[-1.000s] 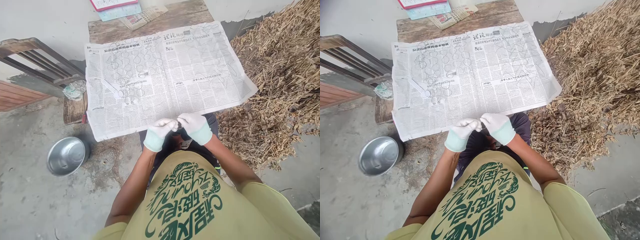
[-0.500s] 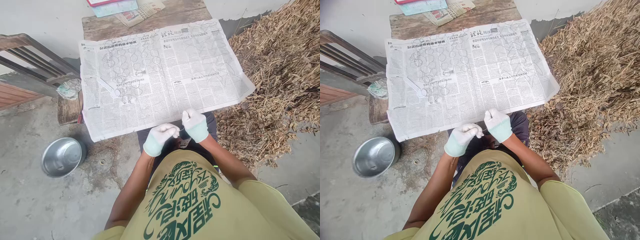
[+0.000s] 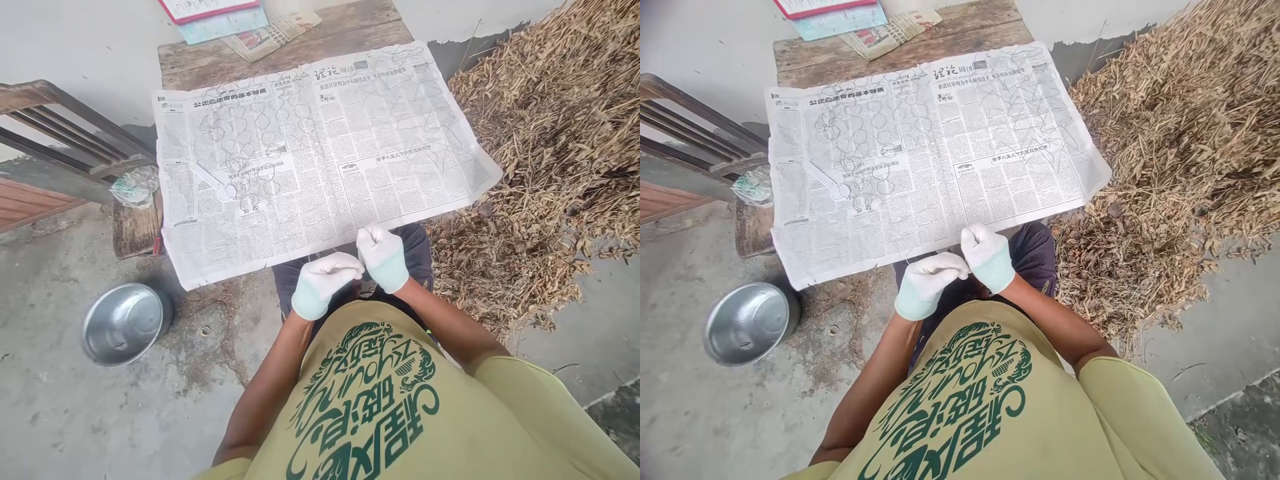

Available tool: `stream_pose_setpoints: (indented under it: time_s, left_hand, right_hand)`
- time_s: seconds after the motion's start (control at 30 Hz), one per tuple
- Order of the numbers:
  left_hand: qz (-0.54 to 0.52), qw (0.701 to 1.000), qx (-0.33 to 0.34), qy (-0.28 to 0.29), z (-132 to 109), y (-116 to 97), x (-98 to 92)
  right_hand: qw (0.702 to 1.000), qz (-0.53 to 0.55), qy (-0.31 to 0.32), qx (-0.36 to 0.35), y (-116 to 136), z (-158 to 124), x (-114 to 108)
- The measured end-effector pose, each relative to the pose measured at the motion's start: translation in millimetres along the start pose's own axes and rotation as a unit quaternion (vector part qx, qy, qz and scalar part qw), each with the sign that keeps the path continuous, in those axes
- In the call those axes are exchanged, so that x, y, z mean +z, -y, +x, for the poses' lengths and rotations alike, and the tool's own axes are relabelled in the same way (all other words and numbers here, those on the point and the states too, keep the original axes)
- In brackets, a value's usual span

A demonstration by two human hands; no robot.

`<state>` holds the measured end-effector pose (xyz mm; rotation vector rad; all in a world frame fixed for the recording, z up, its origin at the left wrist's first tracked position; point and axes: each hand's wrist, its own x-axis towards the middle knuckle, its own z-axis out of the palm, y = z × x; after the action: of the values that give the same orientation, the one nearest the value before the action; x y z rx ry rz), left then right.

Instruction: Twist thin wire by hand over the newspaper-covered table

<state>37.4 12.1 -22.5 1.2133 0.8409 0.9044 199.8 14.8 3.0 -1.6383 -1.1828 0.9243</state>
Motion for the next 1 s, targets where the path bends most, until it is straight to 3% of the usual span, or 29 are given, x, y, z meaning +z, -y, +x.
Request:
stream_pose_setpoints:
  time_s: [0.13,0.33,0.6,0.73,0.87,1.0]
  left_hand:
    - [0.009,0.999,0.015,-0.043,-1.2,1.2,0.7]
    - [-0.050,0.996,-0.026,-0.064,-6.3,9.8,-5.8]
    - [-0.180,0.978,-0.063,-0.088,-7.7,21.1,-6.6]
    - [-0.184,0.976,-0.064,-0.096,-6.6,22.9,-10.2]
    - [-0.190,0.974,-0.069,-0.097,-6.7,22.9,-10.0]
    - [-0.219,0.966,-0.084,-0.112,-6.5,26.2,-8.0]
  right_hand:
    - [0.997,0.062,0.041,0.012,3.3,1.6,-5.2]
    - [0.985,0.138,0.097,0.039,7.2,9.0,-14.5]
    - [0.986,0.114,0.117,0.021,5.4,9.2,-11.4]
    - [0.982,0.143,0.118,0.044,8.0,9.9,-10.1]
    - [0.969,0.161,0.167,0.081,12.0,10.2,-11.8]
    - [0.970,0.158,0.171,0.065,11.9,9.0,-14.8]
